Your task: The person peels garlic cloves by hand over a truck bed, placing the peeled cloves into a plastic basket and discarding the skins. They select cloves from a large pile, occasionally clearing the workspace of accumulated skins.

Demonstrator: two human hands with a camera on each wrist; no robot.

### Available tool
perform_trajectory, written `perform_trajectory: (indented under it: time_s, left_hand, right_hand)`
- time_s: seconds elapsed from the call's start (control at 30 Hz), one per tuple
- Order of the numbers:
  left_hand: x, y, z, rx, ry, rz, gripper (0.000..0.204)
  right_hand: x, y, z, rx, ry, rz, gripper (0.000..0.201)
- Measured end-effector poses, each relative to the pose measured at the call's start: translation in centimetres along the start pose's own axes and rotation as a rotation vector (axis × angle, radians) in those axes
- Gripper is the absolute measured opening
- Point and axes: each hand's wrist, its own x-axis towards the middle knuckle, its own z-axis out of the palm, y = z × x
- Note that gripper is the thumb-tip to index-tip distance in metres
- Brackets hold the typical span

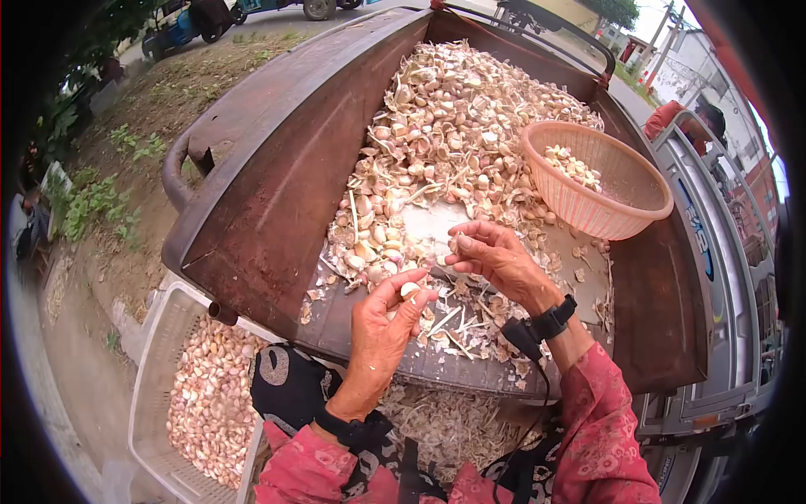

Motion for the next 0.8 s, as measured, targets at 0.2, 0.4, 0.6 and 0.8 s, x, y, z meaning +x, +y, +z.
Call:
perform_trajectory:
  time_s: [0.2, 0.4, 0.6, 0.8]
  left_hand:
    - [-0.6, -1.0, 0.5, 0.054, -0.047, 0.082, 0.034]
    - [-5.1, 4.6, 1.1, 0.213, -0.304, 0.103, 0.026]
    - [-12.2, 9.5, 3.7, -0.082, -0.847, 0.741, 0.023]
    - [-12.7, 11.0, 3.8, -0.069, -0.865, 0.734, 0.023]
  right_hand:
    - [-4.7, 0.3, 1.6, 0.206, -0.064, 0.005, 0.029]
    - [-7.3, 1.0, 2.0, 0.301, -0.123, 0.0, 0.028]
    - [-8.4, 0.4, 2.9, 0.226, -0.151, 0.006, 0.029]
    - [-9.3, 0.0, 3.3, 0.177, -0.15, -0.01, 0.034]
